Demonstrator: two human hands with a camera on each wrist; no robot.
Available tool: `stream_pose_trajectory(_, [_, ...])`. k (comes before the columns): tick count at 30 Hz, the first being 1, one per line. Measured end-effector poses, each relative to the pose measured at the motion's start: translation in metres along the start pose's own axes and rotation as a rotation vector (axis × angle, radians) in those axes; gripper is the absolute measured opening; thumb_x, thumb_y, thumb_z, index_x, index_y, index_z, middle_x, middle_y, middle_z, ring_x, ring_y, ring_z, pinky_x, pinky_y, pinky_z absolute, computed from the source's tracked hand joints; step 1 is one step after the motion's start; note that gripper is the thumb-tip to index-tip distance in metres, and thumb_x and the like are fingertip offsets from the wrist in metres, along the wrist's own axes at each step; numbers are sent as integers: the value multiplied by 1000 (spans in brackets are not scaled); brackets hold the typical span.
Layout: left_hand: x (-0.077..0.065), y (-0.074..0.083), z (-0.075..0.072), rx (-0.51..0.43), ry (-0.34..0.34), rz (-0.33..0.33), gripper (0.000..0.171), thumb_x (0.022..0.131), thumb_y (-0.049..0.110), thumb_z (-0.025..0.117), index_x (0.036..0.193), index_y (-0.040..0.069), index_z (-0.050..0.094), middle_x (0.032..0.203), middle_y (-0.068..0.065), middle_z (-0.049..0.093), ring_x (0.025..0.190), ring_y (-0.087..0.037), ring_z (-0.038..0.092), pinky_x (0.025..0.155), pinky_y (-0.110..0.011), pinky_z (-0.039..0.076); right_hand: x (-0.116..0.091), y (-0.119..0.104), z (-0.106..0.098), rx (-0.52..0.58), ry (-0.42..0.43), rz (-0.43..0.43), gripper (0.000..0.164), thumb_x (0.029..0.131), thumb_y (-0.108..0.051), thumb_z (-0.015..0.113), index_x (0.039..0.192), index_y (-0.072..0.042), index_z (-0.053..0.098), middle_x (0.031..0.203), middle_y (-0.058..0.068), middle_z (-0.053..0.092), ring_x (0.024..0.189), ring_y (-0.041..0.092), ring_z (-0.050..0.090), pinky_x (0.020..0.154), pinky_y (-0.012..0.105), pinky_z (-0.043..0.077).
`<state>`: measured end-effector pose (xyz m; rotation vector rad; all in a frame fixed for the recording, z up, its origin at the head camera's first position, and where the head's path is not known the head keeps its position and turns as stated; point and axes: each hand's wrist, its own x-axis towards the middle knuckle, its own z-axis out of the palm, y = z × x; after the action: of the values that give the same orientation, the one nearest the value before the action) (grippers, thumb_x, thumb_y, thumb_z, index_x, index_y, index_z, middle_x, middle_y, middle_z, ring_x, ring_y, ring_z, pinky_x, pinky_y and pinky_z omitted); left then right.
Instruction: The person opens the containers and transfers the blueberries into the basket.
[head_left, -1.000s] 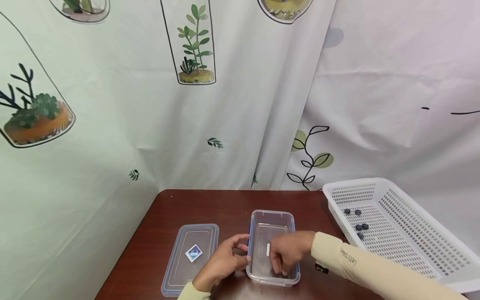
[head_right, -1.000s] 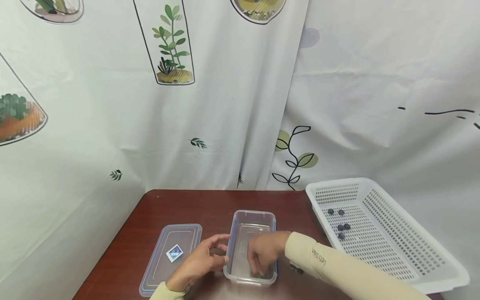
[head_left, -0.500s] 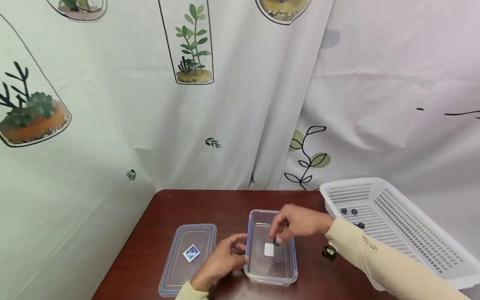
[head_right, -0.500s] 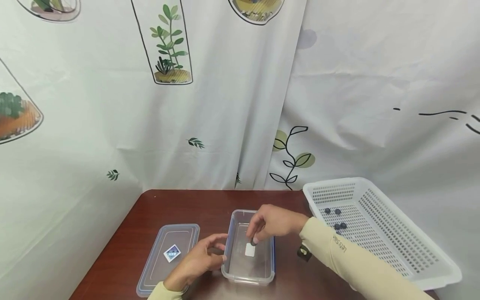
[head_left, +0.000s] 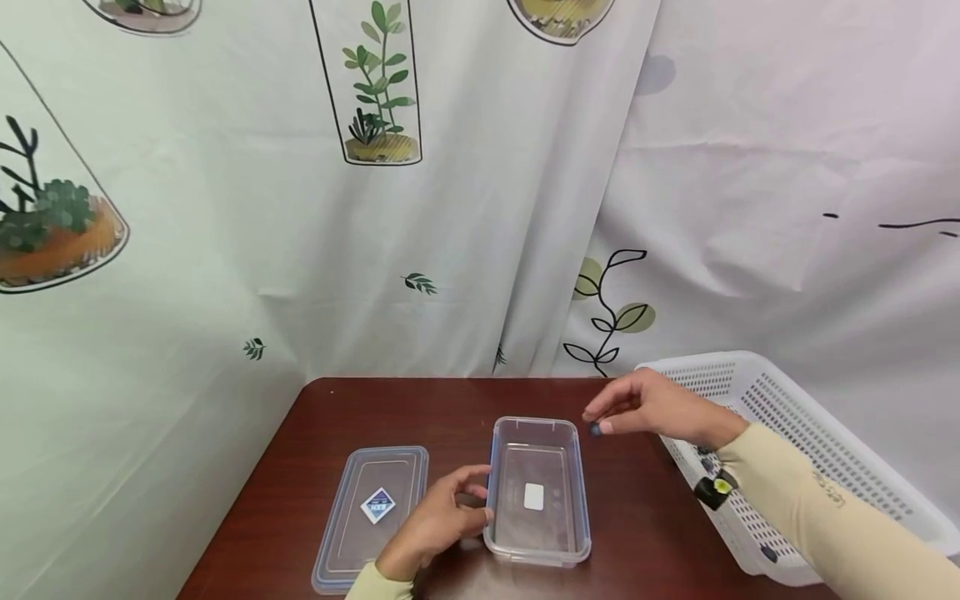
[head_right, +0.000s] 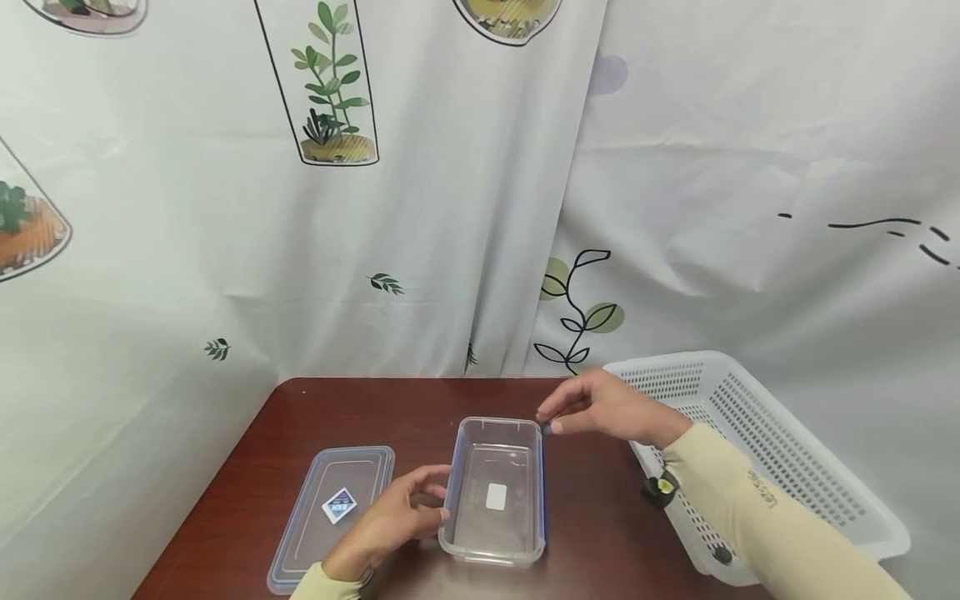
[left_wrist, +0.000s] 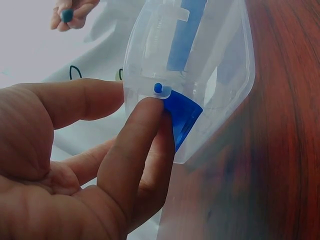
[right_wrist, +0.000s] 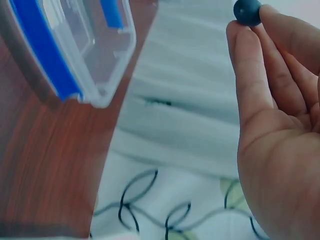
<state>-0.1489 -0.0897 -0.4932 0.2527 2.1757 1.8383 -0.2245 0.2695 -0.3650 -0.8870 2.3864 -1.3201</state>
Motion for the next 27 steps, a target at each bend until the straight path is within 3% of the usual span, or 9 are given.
stream_pose_trajectory(5, [1, -2, 0, 4, 0, -3, 68, 85, -3, 76, 149, 0, 55, 119, -20, 64, 94, -20, 67, 75, -32, 61, -29, 8, -22, -42, 135, 115, 27, 94, -24, 81, 119, -14, 79, 120, 9, 79, 104, 11, 75, 91, 24, 58])
stream_pose_trajectory(10, [2, -2, -1, -5, -11, -3, 69, 85, -3, 77, 150, 0, 54, 119, -20, 64, 94, -20, 67, 74, -31, 60, -60, 27, -41, -20, 283, 182, 36, 96, -22, 79, 126, -4, 75, 118, 5, 80, 103, 9, 76, 88, 23, 60])
stream_pose_trajectory(14, [3, -1, -2, -1, -14, 2, 69, 85, -2, 77, 150, 0, 54, 117, -19, 64, 94, -20, 68, 74, -29, 60, -82, 42, -55, -92, 407, 224, 40, 98, -24, 77, 131, -2, 72, 116, -8, 80, 103, -4, 71, 86, 16, 56])
stream_pose_trajectory(18, [3, 0, -4, 15, -9, 9, 68, 85, -1, 77, 149, 1, 55, 117, -19, 64, 92, -20, 67, 73, -28, 60, -98, 58, -64, -172, 509, 309, 47, 98, -36, 77, 133, -5, 72, 112, -24, 75, 101, -14, 65, 84, 10, 50])
stream_pose_trajectory(22, [3, -1, -4, 22, -6, 14, 68, 85, -1, 77, 149, 0, 54, 117, -19, 64, 91, -19, 67, 72, -28, 59, -105, 82, -66, -170, 569, 359, 49, 99, -36, 76, 132, -1, 72, 106, -26, 75, 95, -14, 64, 80, 11, 51])
stream_pose_trajectory(27, [2, 0, -3, 10, -10, -1, 68, 84, 0, 78, 149, 2, 56, 116, -17, 63, 90, -18, 66, 73, -28, 59, -110, 108, -61, -111, 582, 414, 47, 100, -30, 75, 129, 6, 70, 101, -24, 75, 91, -13, 64, 79, 14, 53])
